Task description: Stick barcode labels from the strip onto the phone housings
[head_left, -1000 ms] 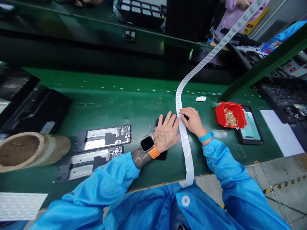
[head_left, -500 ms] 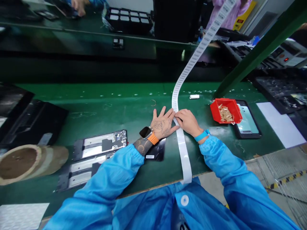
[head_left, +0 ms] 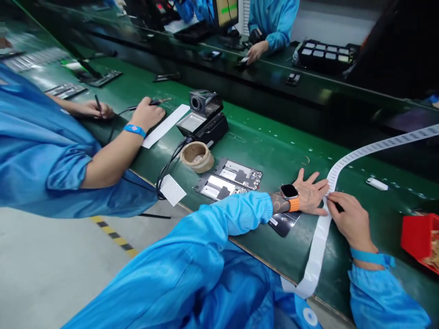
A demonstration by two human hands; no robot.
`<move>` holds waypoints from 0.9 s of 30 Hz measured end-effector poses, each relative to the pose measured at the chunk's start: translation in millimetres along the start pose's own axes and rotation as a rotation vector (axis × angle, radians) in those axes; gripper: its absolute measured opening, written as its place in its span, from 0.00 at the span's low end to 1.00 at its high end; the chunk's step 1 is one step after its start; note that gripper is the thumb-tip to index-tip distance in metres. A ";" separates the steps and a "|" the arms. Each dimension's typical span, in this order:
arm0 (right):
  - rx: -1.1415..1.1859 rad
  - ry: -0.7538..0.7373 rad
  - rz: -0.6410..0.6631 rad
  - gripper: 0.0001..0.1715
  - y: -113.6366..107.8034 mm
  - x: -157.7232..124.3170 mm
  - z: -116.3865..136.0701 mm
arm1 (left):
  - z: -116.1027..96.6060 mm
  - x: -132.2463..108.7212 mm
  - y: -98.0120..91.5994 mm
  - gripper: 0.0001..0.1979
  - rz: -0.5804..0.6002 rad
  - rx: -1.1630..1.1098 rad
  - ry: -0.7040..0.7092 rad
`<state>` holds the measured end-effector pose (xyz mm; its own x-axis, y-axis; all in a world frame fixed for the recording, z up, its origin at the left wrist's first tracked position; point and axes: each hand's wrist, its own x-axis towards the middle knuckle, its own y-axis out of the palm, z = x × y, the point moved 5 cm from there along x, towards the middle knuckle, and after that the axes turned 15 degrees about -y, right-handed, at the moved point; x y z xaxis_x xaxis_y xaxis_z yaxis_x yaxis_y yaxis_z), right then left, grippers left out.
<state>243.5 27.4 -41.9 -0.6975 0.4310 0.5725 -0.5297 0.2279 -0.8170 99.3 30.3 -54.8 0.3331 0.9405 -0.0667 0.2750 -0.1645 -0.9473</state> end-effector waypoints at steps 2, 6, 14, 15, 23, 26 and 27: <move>0.004 0.036 0.009 0.09 -0.8 -0.9 0.3 | -1.6 -1.0 1.2 0.46 -0.006 -0.003 0.002; 0.001 0.179 -0.014 0.12 -2.9 -1.6 -5.9 | -8.9 3.2 1.0 0.45 0.041 0.009 -0.006; 0.107 0.601 -0.152 0.14 -21.0 -15.3 -12.1 | 78.5 -86.6 -119.2 0.31 -0.182 -0.004 0.016; 0.123 0.618 -0.161 0.14 -21.8 -16.1 -11.3 | 101.4 -113.7 -128.2 0.31 -0.151 0.013 -0.031; 0.193 0.742 -0.152 0.11 -13.9 -24.4 -13.8 | 193.7 -284.6 -63.3 0.53 -0.001 0.159 -0.490; 0.255 0.762 -0.264 0.07 -12.8 -27.9 -17.9 | 184.9 -290.5 -54.8 0.54 -0.064 0.086 -0.578; 0.272 0.765 -0.302 0.07 -12.4 -28.1 -19.9 | 182.2 -289.0 -57.2 0.53 -0.065 0.062 -0.592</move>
<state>279.2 29.8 -49.2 -0.0438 0.8768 0.4788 -0.8054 0.2526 -0.5362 -177.0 -177.9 -38.4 -0.2466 0.9567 -0.1546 0.2193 -0.1003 -0.9705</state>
